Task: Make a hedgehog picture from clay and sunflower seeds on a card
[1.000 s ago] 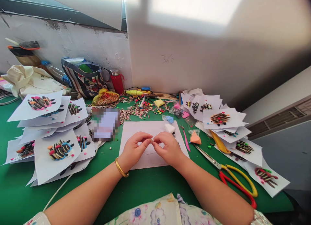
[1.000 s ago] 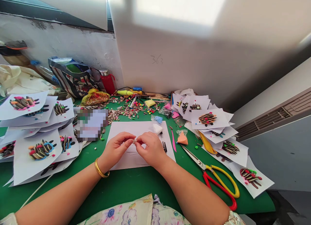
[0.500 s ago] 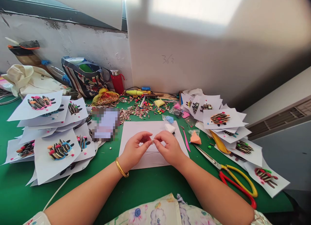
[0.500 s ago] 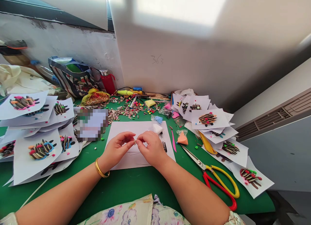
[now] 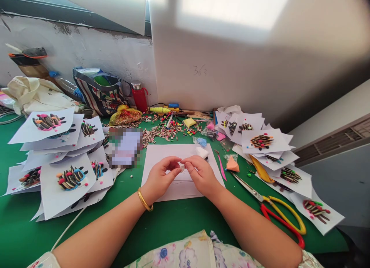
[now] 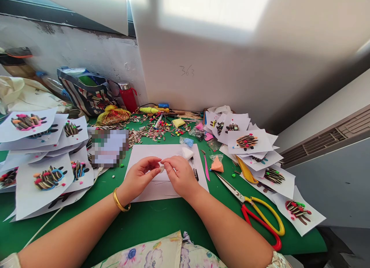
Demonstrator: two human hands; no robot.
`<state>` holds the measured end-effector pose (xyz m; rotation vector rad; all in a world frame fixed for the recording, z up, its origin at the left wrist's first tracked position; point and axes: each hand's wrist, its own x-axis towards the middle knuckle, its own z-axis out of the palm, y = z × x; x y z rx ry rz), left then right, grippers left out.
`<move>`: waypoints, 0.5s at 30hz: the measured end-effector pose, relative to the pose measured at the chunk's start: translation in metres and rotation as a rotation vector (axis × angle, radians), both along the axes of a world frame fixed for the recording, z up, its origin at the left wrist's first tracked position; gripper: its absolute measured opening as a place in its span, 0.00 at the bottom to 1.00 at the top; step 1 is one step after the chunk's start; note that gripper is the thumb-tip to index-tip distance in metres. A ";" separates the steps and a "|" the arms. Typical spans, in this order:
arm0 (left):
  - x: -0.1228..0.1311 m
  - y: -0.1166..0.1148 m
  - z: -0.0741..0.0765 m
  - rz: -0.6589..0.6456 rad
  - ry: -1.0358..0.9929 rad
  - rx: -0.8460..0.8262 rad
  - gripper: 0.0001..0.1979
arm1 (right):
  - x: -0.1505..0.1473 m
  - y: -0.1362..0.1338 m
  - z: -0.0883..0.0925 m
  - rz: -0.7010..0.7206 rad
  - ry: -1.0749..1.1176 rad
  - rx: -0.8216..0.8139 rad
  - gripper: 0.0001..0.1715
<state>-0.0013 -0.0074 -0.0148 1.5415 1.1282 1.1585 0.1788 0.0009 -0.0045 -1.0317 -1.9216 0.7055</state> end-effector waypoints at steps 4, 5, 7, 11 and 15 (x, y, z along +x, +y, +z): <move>-0.001 0.003 0.000 0.039 -0.080 -0.050 0.15 | 0.000 0.000 0.000 -0.038 0.016 -0.085 0.11; -0.001 0.003 0.001 0.042 -0.092 -0.059 0.15 | 0.000 0.000 -0.001 -0.038 0.009 -0.108 0.10; -0.001 0.003 0.001 0.040 -0.097 -0.073 0.16 | -0.002 0.001 -0.001 -0.041 0.007 -0.148 0.07; -0.002 0.003 0.002 0.022 -0.056 -0.093 0.15 | -0.003 0.002 -0.002 -0.050 0.035 -0.174 0.05; -0.003 0.004 0.003 0.006 -0.008 -0.098 0.14 | -0.002 0.003 -0.003 -0.043 0.011 -0.194 0.05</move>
